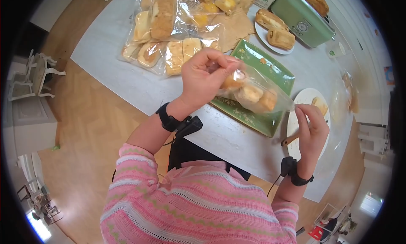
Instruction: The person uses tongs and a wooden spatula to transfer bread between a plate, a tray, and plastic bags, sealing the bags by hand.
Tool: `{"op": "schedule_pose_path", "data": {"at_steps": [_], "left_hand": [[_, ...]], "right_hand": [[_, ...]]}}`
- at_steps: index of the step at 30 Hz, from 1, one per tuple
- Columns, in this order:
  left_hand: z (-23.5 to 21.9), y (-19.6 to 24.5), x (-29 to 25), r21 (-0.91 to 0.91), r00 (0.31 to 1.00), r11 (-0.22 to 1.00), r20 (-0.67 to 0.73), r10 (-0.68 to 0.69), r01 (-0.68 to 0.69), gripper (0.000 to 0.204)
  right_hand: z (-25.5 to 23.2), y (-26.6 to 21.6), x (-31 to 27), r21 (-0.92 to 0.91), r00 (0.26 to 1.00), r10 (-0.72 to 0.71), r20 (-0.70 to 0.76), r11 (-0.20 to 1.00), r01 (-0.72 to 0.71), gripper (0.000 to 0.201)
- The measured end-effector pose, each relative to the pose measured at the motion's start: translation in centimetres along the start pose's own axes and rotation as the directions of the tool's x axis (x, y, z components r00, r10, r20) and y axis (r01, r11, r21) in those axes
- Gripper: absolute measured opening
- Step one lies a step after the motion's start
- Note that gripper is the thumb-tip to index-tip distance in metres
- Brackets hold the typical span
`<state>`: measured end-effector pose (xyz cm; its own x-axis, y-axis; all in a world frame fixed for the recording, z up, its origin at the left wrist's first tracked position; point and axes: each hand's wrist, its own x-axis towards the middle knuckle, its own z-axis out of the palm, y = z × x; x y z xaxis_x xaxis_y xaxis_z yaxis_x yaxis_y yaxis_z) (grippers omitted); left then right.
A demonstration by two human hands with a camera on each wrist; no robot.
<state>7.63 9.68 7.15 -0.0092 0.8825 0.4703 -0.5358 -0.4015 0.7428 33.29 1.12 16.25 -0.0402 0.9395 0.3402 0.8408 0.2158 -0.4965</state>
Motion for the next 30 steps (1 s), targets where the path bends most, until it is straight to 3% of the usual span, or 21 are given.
{"op": "schedule_pose_path", "data": {"at_steps": [3, 4, 6, 7, 9, 10, 12, 15, 19, 21, 22, 25, 26, 29, 30], "left_hand": [[-1.7, 1.7, 3.1, 0.097, 0.99, 0.992, -0.112, 0.09, -0.079, 0.014], [-2.1, 2.6, 4.5, 0.099, 0.99, 0.992, -0.107, 0.094, -0.084, 0.014], [-3.3, 3.7, 7.3, 0.257, 0.944, 0.962, -0.286, 0.166, -0.091, 0.017], [-4.5, 3.6, 8.8, 0.256, 0.945, 0.962, -0.281, 0.165, -0.092, 0.017], [-6.9, 3.3, 12.1, 0.266, 0.856, 0.955, -0.455, 0.245, -0.132, 0.019], [-7.6, 3.0, 13.2, 0.266, 0.859, 0.955, -0.45, 0.245, -0.133, 0.019], [-9.0, 2.2, 14.6, 0.285, 0.786, 0.956, -0.573, 0.232, -0.074, 0.02], [-10.6, -0.4, 15.4, 0.374, 0.753, 0.926, -0.622, 0.215, 0.044, 0.021], [-10.1, -2.0, 15.5, 0.364, 0.773, 0.93, -0.607, 0.186, 0.062, 0.022], [-10.0, -2.4, 15.6, 0.487, 0.752, 0.872, -0.592, 0.29, 0.047, 0.022], [-10.2, -2.5, 15.6, 0.481, 0.764, 0.876, -0.581, 0.28, 0.045, 0.022], [-10.8, -2.8, 15.7, 0.679, 0.768, 0.729, -0.512, 0.384, 0.089, 0.023], [-10.5, -2.7, 15.7, 0.672, 0.785, 0.736, -0.499, 0.367, 0.083, 0.023], [-9.8, -2.0, 15.3, 0.745, 0.81, 0.655, -0.457, 0.367, 0.124, 0.02], [-9.5, -1.6, 15.2, 0.812, 0.831, 0.561, -0.417, 0.369, 0.158, 0.017]], "right_hand": [[0.2, -0.5, -0.2, 0.125, 0.994, 0.056, -0.097, 0.991, -0.044, 0.013], [0.4, -0.4, -0.4, 0.118, 0.997, 0.033, -0.073, 0.993, -0.024, 0.017], [0.7, -0.2, -0.6, 0.112, 0.998, 0.015, -0.054, 0.994, -0.009, 0.02], [0.9, -0.1, -0.7, 0.141, 1.0, 0.013, -0.015, 0.99, -0.011, 0.022], [1.3, -0.2, -0.9, 0.164, 0.999, 0.017, 0.045, 0.986, -0.025, 0.024], [1.5, -0.3, -1.0, 0.166, 0.999, 0.02, 0.04, 0.986, -0.027, 0.024], [1.8, -0.4, -1.3, 0.196, 0.998, 0.022, 0.066, 0.98, -0.035, 0.024], [2.1, -0.1, -1.7, 0.203, 0.996, 0.032, 0.084, 0.978, -0.049, 0.024], [1.8, 0.2, -2.3, 0.183, 0.992, 0.047, 0.117, 0.981, -0.068, 0.023], [1.7, 0.2, -2.7, 0.169, 0.99, 0.045, 0.131, 0.983, -0.067, 0.022], [1.6, 0.4, -2.9, 0.165, 0.991, 0.061, 0.118, 0.983, -0.08, 0.022], [1.3, 1.0, -3.6, 0.18, 0.989, 0.045, 0.14, 0.981, -0.07, 0.022], [1.2, 1.3, -3.9, 0.174, 0.99, 0.069, 0.124, 0.981, -0.09, 0.022], [1.0, 2.1, -4.5, 0.171, 0.993, -0.046, 0.105, 0.985, 0.028, 0.023], [0.9, 2.3, -4.7, 0.163, 0.996, -0.022, 0.09, 0.987, 0.008, 0.023]]}}
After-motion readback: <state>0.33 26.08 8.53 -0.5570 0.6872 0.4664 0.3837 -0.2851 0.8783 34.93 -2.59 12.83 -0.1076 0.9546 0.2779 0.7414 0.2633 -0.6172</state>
